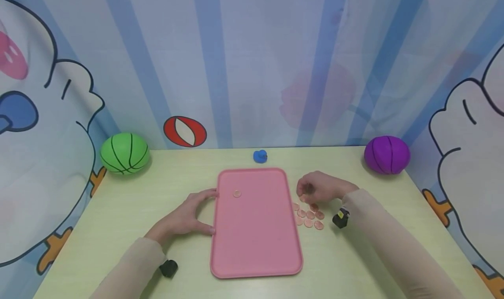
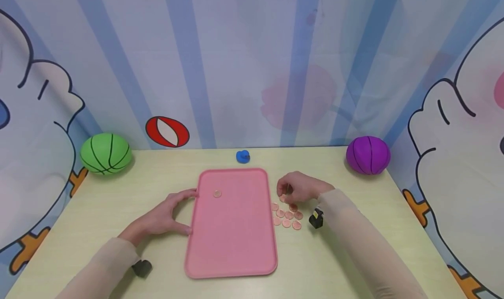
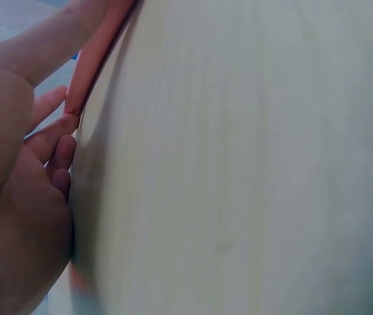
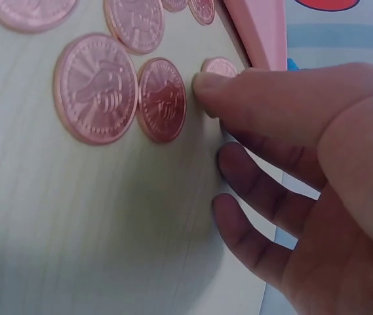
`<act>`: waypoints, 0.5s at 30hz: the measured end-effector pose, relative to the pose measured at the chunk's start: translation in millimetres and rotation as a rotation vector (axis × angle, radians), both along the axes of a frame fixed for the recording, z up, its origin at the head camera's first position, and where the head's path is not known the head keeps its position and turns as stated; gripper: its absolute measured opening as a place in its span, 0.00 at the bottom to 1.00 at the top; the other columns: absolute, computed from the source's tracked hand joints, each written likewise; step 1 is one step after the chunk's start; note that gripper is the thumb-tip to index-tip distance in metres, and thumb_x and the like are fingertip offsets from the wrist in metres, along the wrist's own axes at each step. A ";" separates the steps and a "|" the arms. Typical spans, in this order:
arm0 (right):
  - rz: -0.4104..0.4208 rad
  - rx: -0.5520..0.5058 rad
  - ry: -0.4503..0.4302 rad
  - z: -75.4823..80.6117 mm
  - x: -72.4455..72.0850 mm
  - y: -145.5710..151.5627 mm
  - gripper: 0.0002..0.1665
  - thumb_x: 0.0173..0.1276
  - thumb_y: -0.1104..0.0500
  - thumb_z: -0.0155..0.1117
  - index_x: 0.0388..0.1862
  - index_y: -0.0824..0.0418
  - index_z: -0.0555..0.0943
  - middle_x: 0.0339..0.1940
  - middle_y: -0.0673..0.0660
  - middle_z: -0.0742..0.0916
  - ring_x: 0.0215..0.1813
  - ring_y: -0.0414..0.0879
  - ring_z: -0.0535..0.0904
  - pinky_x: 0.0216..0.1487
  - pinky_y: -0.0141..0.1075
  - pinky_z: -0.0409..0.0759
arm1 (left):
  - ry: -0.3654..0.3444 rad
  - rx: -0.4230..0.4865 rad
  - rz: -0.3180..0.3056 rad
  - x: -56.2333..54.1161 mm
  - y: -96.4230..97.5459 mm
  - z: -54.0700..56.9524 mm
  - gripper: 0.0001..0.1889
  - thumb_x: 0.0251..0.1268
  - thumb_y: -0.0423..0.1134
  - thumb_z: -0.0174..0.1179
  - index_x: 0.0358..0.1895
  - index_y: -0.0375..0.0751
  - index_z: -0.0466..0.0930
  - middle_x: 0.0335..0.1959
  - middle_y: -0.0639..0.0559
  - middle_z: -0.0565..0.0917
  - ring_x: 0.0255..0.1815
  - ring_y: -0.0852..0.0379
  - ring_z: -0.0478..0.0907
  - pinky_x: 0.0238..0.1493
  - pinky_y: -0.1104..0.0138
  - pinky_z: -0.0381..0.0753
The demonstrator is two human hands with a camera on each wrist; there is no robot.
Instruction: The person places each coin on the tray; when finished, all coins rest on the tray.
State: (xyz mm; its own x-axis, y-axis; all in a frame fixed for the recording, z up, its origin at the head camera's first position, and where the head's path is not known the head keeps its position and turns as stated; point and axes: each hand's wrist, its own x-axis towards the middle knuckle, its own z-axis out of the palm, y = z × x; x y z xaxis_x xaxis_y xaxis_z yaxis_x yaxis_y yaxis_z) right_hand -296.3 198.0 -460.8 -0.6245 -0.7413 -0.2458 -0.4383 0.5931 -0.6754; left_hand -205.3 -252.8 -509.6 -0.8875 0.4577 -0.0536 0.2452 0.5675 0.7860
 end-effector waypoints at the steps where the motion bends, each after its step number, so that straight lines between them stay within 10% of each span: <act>1: 0.002 -0.009 0.009 0.0 -0.1 -0.3 0.05 0.71 0.71 0.65 0.39 0.62 0.83 0.30 0.55 0.86 0.25 0.49 0.87 0.42 0.37 0.85 | 0.004 0.002 0.000 -0.1 0.0 -0.1 0.56 0.44 0.52 0.86 0.80 0.54 0.65 0.83 0.51 0.62 0.83 0.39 0.52 0.79 0.31 0.49; 15: -0.005 0.018 0.151 -0.3 -4.7 -1.7 0.14 0.60 0.74 0.66 0.38 0.58 0.88 0.34 0.49 0.88 0.36 0.41 0.80 0.41 0.35 0.84 | 0.010 0.002 -0.001 -0.1 0.4 -0.7 0.55 0.45 0.52 0.85 0.79 0.53 0.66 0.83 0.50 0.62 0.83 0.37 0.52 0.79 0.30 0.50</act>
